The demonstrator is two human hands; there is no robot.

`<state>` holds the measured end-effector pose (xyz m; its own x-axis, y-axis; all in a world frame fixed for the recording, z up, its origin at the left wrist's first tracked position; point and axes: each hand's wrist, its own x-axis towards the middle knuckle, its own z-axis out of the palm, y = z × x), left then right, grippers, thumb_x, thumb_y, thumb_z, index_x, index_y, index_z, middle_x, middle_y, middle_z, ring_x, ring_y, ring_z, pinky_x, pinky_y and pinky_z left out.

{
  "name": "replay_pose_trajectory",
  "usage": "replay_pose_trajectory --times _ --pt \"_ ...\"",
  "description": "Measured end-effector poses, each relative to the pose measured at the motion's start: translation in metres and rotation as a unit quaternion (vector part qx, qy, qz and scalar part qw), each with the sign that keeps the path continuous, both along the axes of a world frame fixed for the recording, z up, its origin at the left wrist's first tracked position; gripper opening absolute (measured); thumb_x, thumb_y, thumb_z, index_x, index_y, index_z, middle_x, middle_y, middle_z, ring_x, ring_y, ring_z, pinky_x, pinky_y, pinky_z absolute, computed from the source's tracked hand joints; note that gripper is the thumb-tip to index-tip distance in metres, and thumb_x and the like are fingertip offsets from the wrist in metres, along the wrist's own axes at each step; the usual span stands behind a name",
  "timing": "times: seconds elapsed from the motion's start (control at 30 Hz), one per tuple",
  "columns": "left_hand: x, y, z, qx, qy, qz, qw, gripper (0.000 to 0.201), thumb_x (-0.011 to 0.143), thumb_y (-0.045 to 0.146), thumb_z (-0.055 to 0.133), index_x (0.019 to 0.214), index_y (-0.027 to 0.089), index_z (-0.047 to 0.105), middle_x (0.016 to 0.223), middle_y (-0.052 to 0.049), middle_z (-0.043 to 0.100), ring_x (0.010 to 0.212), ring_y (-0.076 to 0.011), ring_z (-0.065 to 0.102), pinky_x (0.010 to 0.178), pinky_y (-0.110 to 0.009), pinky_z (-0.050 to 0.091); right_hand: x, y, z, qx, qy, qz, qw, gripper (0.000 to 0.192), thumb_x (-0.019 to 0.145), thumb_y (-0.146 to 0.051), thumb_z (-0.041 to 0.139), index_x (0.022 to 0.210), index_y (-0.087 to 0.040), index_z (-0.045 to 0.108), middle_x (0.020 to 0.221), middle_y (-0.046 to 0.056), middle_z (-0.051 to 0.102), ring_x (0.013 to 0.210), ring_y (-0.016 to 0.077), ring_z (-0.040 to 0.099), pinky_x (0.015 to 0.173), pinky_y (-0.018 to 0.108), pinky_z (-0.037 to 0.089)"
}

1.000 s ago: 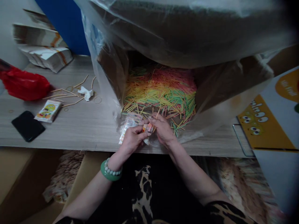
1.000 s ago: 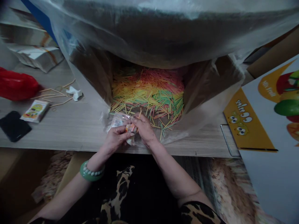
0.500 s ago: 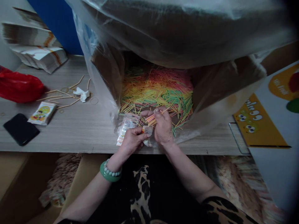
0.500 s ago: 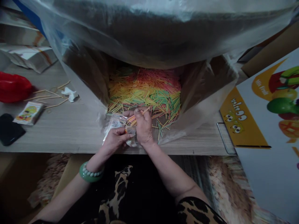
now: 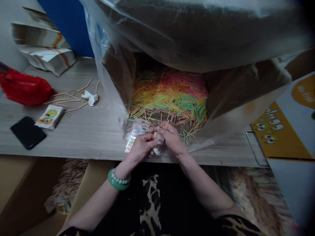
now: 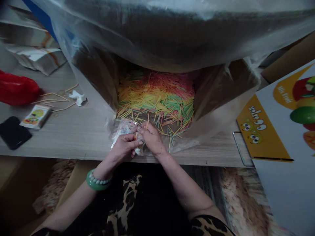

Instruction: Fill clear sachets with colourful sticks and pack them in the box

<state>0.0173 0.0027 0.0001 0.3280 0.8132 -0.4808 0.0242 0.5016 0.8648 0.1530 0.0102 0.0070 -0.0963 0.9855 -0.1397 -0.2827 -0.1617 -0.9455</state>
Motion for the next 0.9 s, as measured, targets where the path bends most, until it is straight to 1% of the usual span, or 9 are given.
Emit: replay_pose_trajectory --times 0.07,0.17,0.23,0.33,0.47,0.63,0.7,0.77,0.9 --pt "-0.001 0.002 0.001 0.040 -0.014 -0.017 0.999 0.034 0.064 0.045 0.080 0.067 0.014 0.065 0.053 0.004 0.054 0.043 -0.0074 0.047 0.043 -0.020 0.038 -0.001 0.002 -0.002 0.005 -0.013 0.024 1.000 0.024 0.083 -0.042 0.062 0.076 -0.022 0.050 0.089 0.002 0.074 0.071 0.0142 0.063 0.066 0.027 0.049" --pt "-0.003 0.005 0.000 0.099 -0.040 -0.023 0.994 0.036 0.070 0.047 0.077 0.064 0.013 0.066 0.060 0.002 0.055 0.058 -0.0090 0.050 0.057 -0.021 0.041 -0.001 0.004 -0.002 0.048 -0.038 0.034 0.998 0.023 0.084 -0.043 0.063 0.077 -0.022 0.056 0.094 0.002 0.074 0.086 0.0165 0.066 0.084 0.032 0.050" --pt "-0.005 0.007 0.000 0.092 -0.070 -0.008 0.993 0.035 0.074 0.048 0.074 0.074 0.013 0.070 0.071 -0.001 0.062 0.067 -0.0114 0.054 0.064 -0.023 0.043 0.001 0.006 -0.001 0.066 -0.046 0.037 0.996 0.022 0.084 -0.044 0.064 0.082 -0.022 0.061 0.097 0.002 0.073 0.096 0.0184 0.066 0.093 0.035 0.048" --pt "-0.006 0.007 -0.002 0.058 -0.123 0.019 0.991 0.034 0.077 0.045 0.074 0.091 0.014 0.072 0.089 -0.005 0.068 0.081 -0.0142 0.058 0.075 -0.025 0.045 0.003 0.009 -0.001 0.064 -0.027 0.030 0.997 0.023 0.086 -0.046 0.061 0.087 -0.024 0.068 0.101 0.002 0.074 0.103 0.0199 0.066 0.098 0.037 0.048" --pt "-0.001 0.006 -0.005 0.049 -0.140 0.057 0.987 0.032 0.074 0.045 0.077 0.081 0.014 0.071 0.076 -0.001 0.065 0.072 -0.0115 0.055 0.069 -0.023 0.043 0.001 0.010 -0.002 0.043 -0.022 0.011 0.999 0.024 0.084 -0.046 0.063 0.084 -0.024 0.073 0.103 0.003 0.075 0.104 0.0216 0.067 0.099 0.040 0.048" --pt "-0.002 0.002 -0.008 0.075 -0.140 0.099 0.982 0.029 0.075 0.044 0.077 0.078 0.015 0.072 0.074 -0.001 0.064 0.072 -0.0115 0.055 0.071 -0.023 0.044 0.003 0.007 0.002 0.069 -0.076 0.078 0.992 0.027 0.080 -0.049 0.069 0.096 -0.029 0.077 0.120 0.002 0.071 0.124 0.0234 0.058 0.112 0.045 0.038" --pt "-0.007 0.001 -0.006 0.087 -0.152 0.094 0.980 0.026 0.078 0.042 0.075 0.085 0.017 0.075 0.080 -0.002 0.067 0.075 -0.0120 0.057 0.074 -0.024 0.045 0.004 0.004 0.006 0.075 -0.049 0.049 0.995 0.028 0.083 -0.047 0.066 0.101 -0.028 0.076 0.126 0.002 0.068 0.127 0.0225 0.057 0.112 0.044 0.039" --pt "-0.016 0.000 -0.003 0.113 -0.152 0.102 0.977 0.025 0.080 0.041 0.074 0.092 0.019 0.077 0.090 -0.004 0.071 0.084 -0.0142 0.061 0.081 -0.026 0.047 0.005 0.000 0.010 0.093 -0.026 -0.015 0.995 0.027 0.087 -0.044 0.063 0.103 -0.027 0.075 0.122 0.003 0.070 0.121 0.0219 0.060 0.109 0.043 0.041" --pt "-0.046 0.000 0.003 0.189 -0.111 0.152 0.964 0.024 0.080 0.040 0.074 0.096 0.021 0.079 0.114 -0.008 0.071 0.109 -0.0207 0.061 0.097 -0.031 0.046 0.009 -0.004 0.008 0.115 -0.070 -0.132 0.982 0.020 0.088 -0.039 0.060 0.096 -0.026 0.074 0.091 0.002 0.076 0.092 0.0208 0.068 0.095 0.041 0.049"
